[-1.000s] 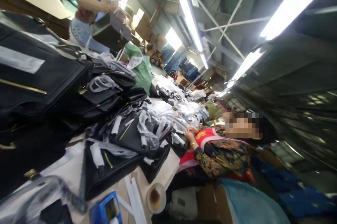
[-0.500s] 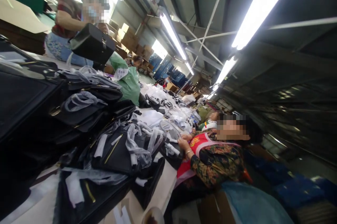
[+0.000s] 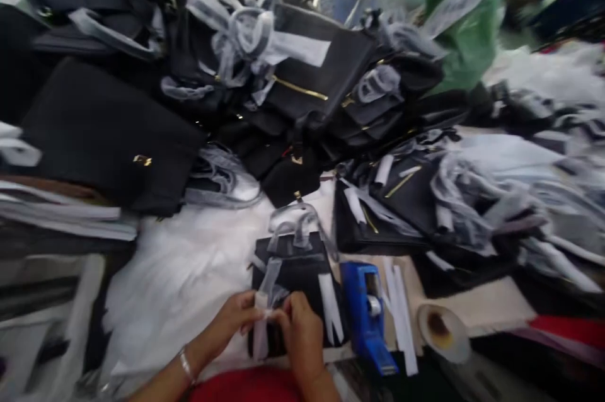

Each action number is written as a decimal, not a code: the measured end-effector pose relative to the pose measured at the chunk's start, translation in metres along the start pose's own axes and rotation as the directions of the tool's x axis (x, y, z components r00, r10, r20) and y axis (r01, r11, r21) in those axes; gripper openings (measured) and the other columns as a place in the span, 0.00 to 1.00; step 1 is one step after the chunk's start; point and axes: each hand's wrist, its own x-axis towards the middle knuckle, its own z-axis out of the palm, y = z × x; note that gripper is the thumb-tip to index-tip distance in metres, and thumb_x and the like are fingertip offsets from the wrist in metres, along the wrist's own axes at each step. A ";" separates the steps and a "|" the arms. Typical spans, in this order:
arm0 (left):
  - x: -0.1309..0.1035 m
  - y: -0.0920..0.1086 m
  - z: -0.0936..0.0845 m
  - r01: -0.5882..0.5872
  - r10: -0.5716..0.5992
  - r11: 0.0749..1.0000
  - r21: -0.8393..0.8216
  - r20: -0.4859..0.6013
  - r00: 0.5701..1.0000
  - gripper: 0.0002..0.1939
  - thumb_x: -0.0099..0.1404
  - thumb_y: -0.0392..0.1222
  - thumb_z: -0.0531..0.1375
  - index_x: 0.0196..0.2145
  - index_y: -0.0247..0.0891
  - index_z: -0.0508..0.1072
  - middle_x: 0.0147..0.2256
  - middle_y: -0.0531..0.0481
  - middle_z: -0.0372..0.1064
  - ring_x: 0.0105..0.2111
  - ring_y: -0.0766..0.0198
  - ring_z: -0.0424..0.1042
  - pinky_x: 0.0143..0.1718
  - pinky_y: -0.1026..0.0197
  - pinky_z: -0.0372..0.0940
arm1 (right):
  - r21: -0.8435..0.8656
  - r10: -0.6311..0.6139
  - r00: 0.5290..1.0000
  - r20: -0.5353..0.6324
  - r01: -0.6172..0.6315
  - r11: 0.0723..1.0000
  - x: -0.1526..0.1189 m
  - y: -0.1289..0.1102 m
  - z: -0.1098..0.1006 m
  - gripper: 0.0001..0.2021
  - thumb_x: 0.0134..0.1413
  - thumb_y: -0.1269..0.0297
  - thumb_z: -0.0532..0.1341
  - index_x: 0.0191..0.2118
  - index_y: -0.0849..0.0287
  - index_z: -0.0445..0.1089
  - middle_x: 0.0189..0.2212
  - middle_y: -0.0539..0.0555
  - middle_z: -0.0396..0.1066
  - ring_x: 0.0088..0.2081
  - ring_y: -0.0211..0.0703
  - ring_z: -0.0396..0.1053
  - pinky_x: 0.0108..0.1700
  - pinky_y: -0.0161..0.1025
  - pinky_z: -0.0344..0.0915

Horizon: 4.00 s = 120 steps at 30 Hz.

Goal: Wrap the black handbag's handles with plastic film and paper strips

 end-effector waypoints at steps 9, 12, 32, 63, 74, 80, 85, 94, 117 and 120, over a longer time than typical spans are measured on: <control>-0.013 0.002 -0.004 -0.042 0.042 0.999 -0.018 -0.003 0.999 0.09 0.58 0.42 0.64 0.33 0.32 0.74 0.25 0.53 0.64 0.20 0.72 0.51 0.19 0.67 0.45 | -0.037 -0.113 0.994 -0.015 0.112 0.993 -0.004 0.008 0.012 0.08 0.59 0.70 0.58 0.31 0.56 0.71 0.32 0.49 0.69 0.33 0.37 0.69 0.38 0.32 0.59; -0.014 -0.001 -0.007 -0.053 0.053 0.998 -0.021 -0.005 0.999 0.10 0.59 0.43 0.64 0.34 0.32 0.74 0.25 0.53 0.63 0.20 0.71 0.51 0.19 0.67 0.46 | 0.053 -0.129 0.992 -0.014 0.130 0.990 -0.003 0.008 0.016 0.09 0.58 0.72 0.58 0.31 0.56 0.73 0.30 0.49 0.70 0.33 0.37 0.69 0.38 0.31 0.60; -0.016 -0.009 -0.005 -0.068 0.067 0.997 -0.046 -0.039 0.997 0.14 0.59 0.47 0.64 0.36 0.32 0.74 0.27 0.51 0.66 0.21 0.69 0.55 0.20 0.67 0.50 | 0.679 0.234 0.940 0.250 -0.342 0.650 -0.013 0.003 0.035 0.25 0.49 0.47 0.63 0.44 0.63 0.74 0.16 0.45 0.60 0.14 0.30 0.53 0.15 0.29 0.53; -0.017 -0.017 0.003 -0.046 0.030 0.993 -0.106 -0.155 0.987 0.11 0.59 0.44 0.65 0.36 0.35 0.74 0.28 0.53 0.65 0.24 0.69 0.55 0.27 0.67 0.54 | 0.328 0.129 0.991 0.027 -0.130 0.935 -0.042 0.007 0.038 0.19 0.64 0.53 0.51 0.52 0.55 0.69 0.21 0.51 0.73 0.19 0.41 0.69 0.25 0.34 0.63; -0.017 -0.023 -0.001 -0.028 0.004 0.987 -0.158 -0.148 0.989 0.11 0.57 0.43 0.67 0.35 0.34 0.73 0.28 0.51 0.68 0.23 0.68 0.58 0.24 0.67 0.55 | 0.723 0.276 0.941 0.198 -0.330 0.607 -0.031 0.005 0.056 0.29 0.55 0.44 0.57 0.55 0.63 0.67 0.14 0.49 0.68 0.10 0.34 0.57 0.12 0.29 0.51; -0.014 -0.022 -0.001 -0.035 0.015 0.992 -0.118 -0.165 0.986 0.11 0.56 0.44 0.67 0.33 0.34 0.74 0.27 0.51 0.69 0.23 0.68 0.60 0.24 0.67 0.55 | 0.753 0.294 0.912 0.284 -0.402 0.520 -0.017 0.008 0.057 0.39 0.46 0.37 0.60 0.54 0.67 0.66 0.13 0.49 0.68 0.09 0.35 0.58 0.11 0.29 0.50; -0.013 -0.020 0.001 -0.033 0.017 0.995 -0.094 -0.166 0.986 0.12 0.57 0.44 0.67 0.35 0.34 0.74 0.26 0.52 0.68 0.22 0.69 0.59 0.24 0.67 0.55 | 0.726 0.290 0.916 0.279 -0.398 0.561 -0.013 0.006 0.055 0.35 0.49 0.39 0.58 0.51 0.68 0.67 0.11 0.47 0.66 0.08 0.33 0.57 0.10 0.27 0.49; -0.009 -0.026 -0.003 -0.088 0.084 0.996 -0.030 -0.137 0.987 0.14 0.59 0.48 0.65 0.35 0.34 0.72 0.27 0.52 0.68 0.21 0.70 0.59 0.23 0.67 0.54 | 0.627 0.249 0.941 0.228 -0.337 0.702 -0.019 0.009 0.070 0.38 0.56 0.36 0.49 0.58 0.66 0.62 0.10 0.46 0.64 0.08 0.34 0.53 0.09 0.29 0.48; -0.013 -0.040 0.027 -0.131 0.230 0.946 0.298 -0.329 0.916 0.16 0.57 0.45 0.62 0.41 0.35 0.71 0.33 0.48 0.73 0.26 0.61 0.68 0.17 0.67 0.57 | 0.039 -0.348 0.923 -0.164 0.359 0.933 0.011 0.040 -0.003 0.09 0.64 0.67 0.52 0.42 0.56 0.69 0.39 0.54 0.70 0.43 0.43 0.70 0.46 0.38 0.65; -0.011 -0.042 0.028 -0.134 0.240 0.942 0.308 -0.339 0.910 0.13 0.59 0.46 0.61 0.38 0.34 0.72 0.28 0.51 0.71 0.20 0.65 0.63 0.18 0.66 0.55 | -0.169 -0.461 0.880 -0.114 0.440 0.882 0.011 0.036 -0.002 0.09 0.64 0.72 0.52 0.39 0.56 0.68 0.35 0.53 0.68 0.38 0.42 0.69 0.42 0.37 0.64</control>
